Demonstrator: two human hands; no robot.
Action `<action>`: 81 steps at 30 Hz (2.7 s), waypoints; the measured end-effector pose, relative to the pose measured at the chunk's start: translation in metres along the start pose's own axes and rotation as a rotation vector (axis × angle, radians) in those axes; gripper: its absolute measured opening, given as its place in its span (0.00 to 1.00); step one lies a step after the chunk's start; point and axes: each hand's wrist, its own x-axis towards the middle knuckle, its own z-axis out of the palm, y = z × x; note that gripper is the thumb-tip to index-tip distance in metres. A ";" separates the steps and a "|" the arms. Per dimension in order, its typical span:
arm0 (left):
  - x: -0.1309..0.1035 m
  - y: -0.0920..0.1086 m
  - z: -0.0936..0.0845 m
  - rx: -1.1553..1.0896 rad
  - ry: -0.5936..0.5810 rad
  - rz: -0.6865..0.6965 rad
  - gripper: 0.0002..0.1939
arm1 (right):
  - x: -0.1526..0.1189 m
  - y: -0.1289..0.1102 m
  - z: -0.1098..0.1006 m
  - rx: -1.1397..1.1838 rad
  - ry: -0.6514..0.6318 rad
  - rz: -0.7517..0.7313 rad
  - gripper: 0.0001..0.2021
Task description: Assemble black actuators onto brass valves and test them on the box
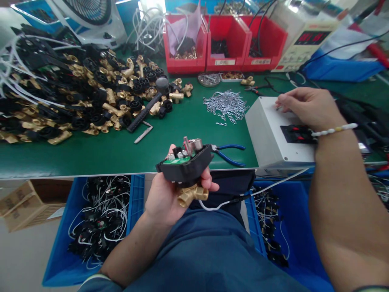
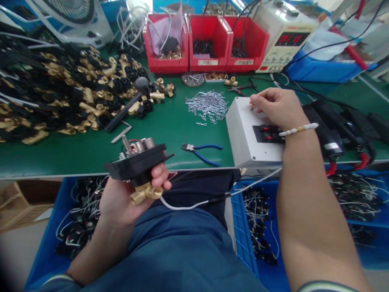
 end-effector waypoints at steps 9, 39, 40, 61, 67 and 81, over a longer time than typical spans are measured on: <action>-0.003 0.001 -0.006 -0.026 -0.065 -0.070 0.17 | 0.002 0.000 -0.001 -0.041 0.014 0.047 0.05; -0.002 0.002 -0.003 -0.087 0.082 -0.078 0.32 | -0.002 -0.004 0.000 -0.097 0.027 0.134 0.04; -0.001 0.002 -0.002 -0.088 0.101 -0.079 0.32 | -0.003 -0.005 0.000 -0.101 0.028 0.141 0.03; -0.001 -0.001 -0.004 -0.134 0.069 -0.042 0.38 | 0.004 0.010 0.000 -0.064 0.016 0.053 0.16; -0.001 -0.002 -0.007 -0.190 -0.031 -0.012 0.42 | 0.002 0.001 -0.001 -0.168 -0.031 0.091 0.10; 0.000 -0.003 -0.011 -0.259 -0.225 0.000 0.05 | -0.003 -0.013 0.004 -0.196 0.010 0.087 0.08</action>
